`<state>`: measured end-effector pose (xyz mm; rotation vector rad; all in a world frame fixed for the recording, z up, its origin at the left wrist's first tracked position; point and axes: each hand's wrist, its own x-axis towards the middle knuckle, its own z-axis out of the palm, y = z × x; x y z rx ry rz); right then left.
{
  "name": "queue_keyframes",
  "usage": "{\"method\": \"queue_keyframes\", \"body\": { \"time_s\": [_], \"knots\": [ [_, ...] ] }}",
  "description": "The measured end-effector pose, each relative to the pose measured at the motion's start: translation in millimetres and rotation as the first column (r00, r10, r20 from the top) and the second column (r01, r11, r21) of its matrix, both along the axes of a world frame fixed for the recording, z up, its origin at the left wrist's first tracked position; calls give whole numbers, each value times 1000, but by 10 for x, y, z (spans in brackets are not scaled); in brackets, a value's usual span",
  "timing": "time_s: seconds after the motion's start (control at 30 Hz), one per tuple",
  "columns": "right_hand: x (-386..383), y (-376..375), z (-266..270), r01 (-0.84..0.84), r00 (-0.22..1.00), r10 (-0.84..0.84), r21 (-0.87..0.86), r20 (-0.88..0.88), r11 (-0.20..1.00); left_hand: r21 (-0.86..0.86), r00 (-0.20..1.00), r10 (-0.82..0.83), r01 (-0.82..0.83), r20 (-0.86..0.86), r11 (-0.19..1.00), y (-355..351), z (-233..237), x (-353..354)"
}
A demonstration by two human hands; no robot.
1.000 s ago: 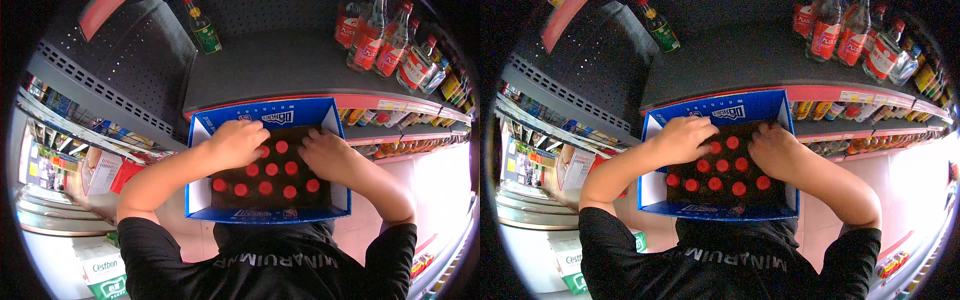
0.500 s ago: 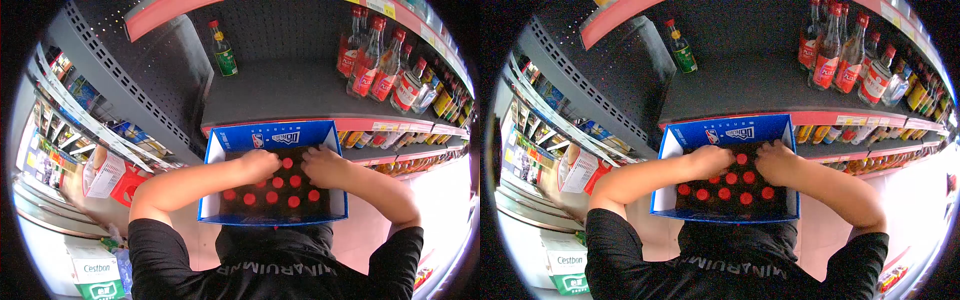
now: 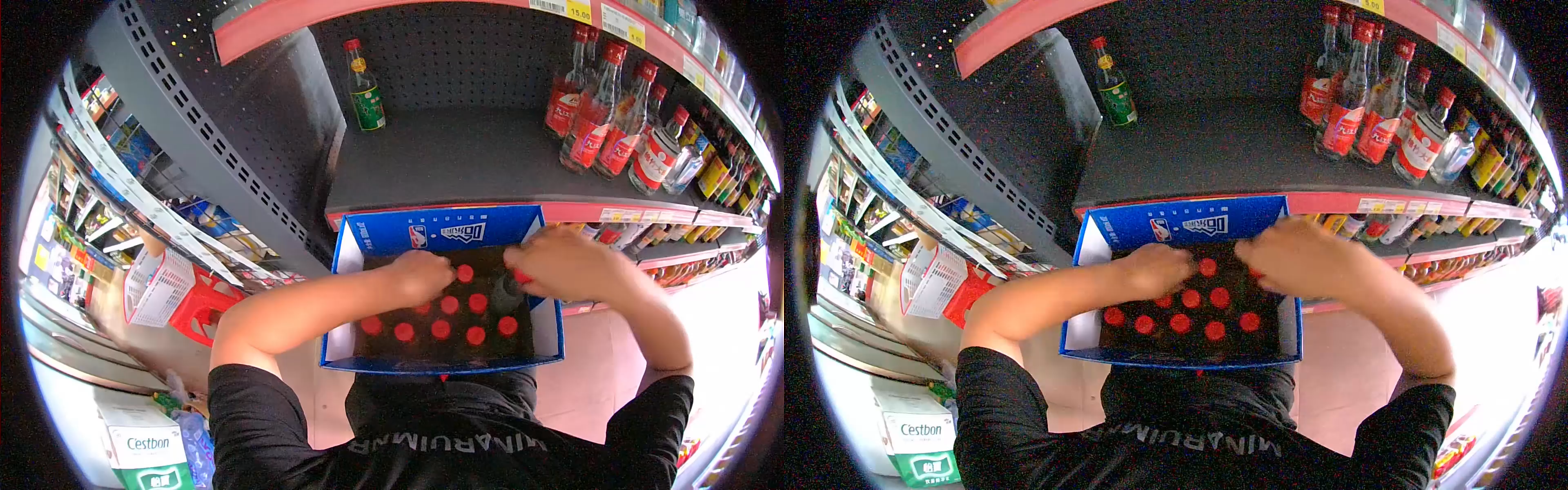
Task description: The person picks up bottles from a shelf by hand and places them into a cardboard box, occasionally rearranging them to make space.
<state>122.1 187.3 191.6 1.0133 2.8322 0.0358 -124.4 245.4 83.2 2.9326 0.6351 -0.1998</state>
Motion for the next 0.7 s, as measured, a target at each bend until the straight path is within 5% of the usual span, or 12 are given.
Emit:
{"method": "queue_keyframes", "body": {
  "time_s": [0.07, 0.17, 0.33, 0.43, 0.7],
  "knots": [
    [72, -22, 350, 69, 990, -67, 13, -125, 998, -9, 992, 45, -46, -119, 999, 4, 33, 53],
    [100, 3, 774, 191, 938, -180, 6, -296, 982, -18, 989, 34, -31, 145, 999, 18, -126, -27],
    [-25, 275, 972, 272, 738, -58, 219, -672, 937, -9, 1000, 6, -6, 19, 1000, 17, -46, 12],
    [-257, 710, 921, 329, 717, 44, 394, -695, 858, 12, 999, 7, -6, -46, 1000, 22, -50, 24],
    [-1026, 2066, 918, 503, 819, -279, 394, -501, 769, 38, 999, 35, -33, -41, 999, -30, 27, 51]
  ]
}}
